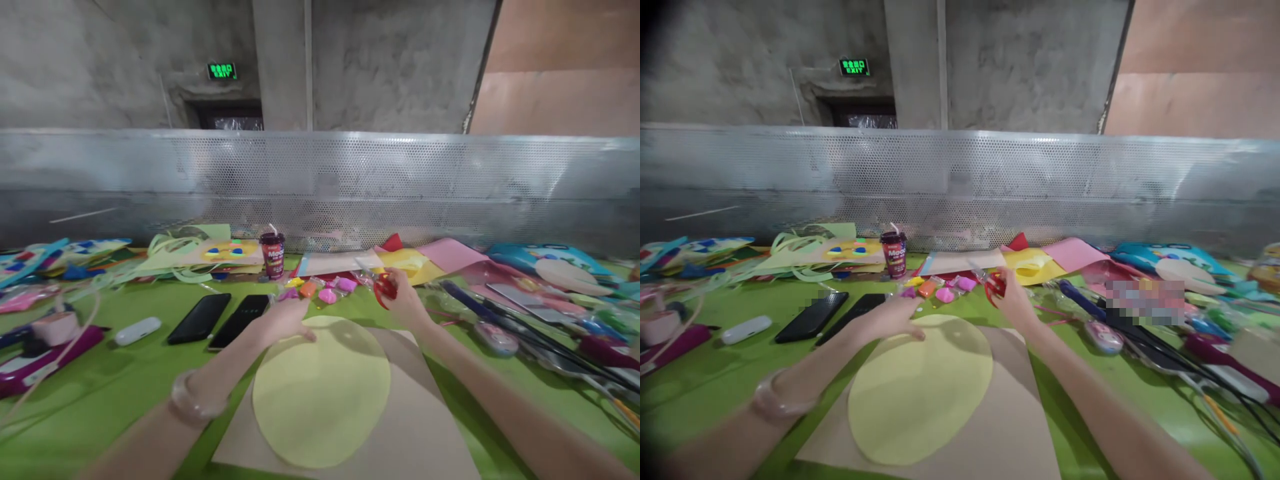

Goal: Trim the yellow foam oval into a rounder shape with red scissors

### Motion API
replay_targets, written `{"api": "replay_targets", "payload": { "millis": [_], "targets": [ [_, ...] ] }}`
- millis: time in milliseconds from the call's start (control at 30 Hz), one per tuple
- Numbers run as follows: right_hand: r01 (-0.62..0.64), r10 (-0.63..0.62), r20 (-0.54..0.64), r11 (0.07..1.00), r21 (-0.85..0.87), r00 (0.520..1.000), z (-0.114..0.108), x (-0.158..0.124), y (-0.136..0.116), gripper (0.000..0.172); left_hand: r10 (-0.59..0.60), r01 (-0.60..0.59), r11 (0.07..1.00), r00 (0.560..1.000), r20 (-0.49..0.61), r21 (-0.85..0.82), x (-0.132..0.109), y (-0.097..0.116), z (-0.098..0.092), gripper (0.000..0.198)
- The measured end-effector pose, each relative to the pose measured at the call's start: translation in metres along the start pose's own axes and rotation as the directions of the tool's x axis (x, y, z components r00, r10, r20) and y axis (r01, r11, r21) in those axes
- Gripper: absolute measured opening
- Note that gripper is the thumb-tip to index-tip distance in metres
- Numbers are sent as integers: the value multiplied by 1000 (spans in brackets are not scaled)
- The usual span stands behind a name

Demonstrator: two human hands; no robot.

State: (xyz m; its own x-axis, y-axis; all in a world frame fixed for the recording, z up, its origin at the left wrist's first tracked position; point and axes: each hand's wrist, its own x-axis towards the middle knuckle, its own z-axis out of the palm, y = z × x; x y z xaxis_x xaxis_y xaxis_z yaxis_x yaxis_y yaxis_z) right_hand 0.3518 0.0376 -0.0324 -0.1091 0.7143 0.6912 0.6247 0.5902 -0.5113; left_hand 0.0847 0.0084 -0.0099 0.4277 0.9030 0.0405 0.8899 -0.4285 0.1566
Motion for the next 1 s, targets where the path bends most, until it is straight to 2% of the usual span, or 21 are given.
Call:
{"api": "replay_targets", "payload": {
  "millis": [67,167,267,333,433,533,633,733,800,867,933,1000],
  "targets": [
    [23,-23,45,1000,13,999,4,-4,-1,35,-15,15,998,1000,-4,-62,5,-9,12,61],
    [16,-15,66,1000,-27,998,7,-9,-7,28,-24,26,957,1000,10,-288,5,-17,22,58],
    [-12,18,58,994,-105,998,6,-12,-16,25,-27,21,896,1000,-7,-444,5,-22,19,40],
    [-21,28,58,992,-123,998,3,-12,-23,23,15,-32,858,999,-36,-513,5,-24,12,29],
    [-57,65,81,993,-106,995,-1,-11,-34,22,58,-94,800,995,-79,-593,3,-22,3,29],
    [-90,92,159,996,-24,983,-2,-9,-43,22,75,-120,734,993,-96,-669,1,-14,-1,30],
    [-98,65,254,988,121,965,1,-12,-48,26,108,-164,652,986,-123,-740,0,-6,-2,28],
    [-144,58,318,956,254,946,4,-16,-51,26,89,-190,628,981,-173,-755,-2,-2,-5,27],
    [-187,86,308,930,316,948,4,-19,-53,26,50,-180,625,980,-191,-759,-5,-5,-11,29],
    [-231,141,255,900,370,957,3,-20,-55,27,-2,-116,628,988,-151,-770,-9,-11,-18,37],
    [-274,214,185,862,425,959,2,-19,-55,28,-34,-12,626,998,-43,-780,-11,-19,-25,45],
    [-300,267,138,821,485,954,1,-18,-55,30,-36,42,578,999,26,-815,-11,-28,-29,46]
  ]
}}
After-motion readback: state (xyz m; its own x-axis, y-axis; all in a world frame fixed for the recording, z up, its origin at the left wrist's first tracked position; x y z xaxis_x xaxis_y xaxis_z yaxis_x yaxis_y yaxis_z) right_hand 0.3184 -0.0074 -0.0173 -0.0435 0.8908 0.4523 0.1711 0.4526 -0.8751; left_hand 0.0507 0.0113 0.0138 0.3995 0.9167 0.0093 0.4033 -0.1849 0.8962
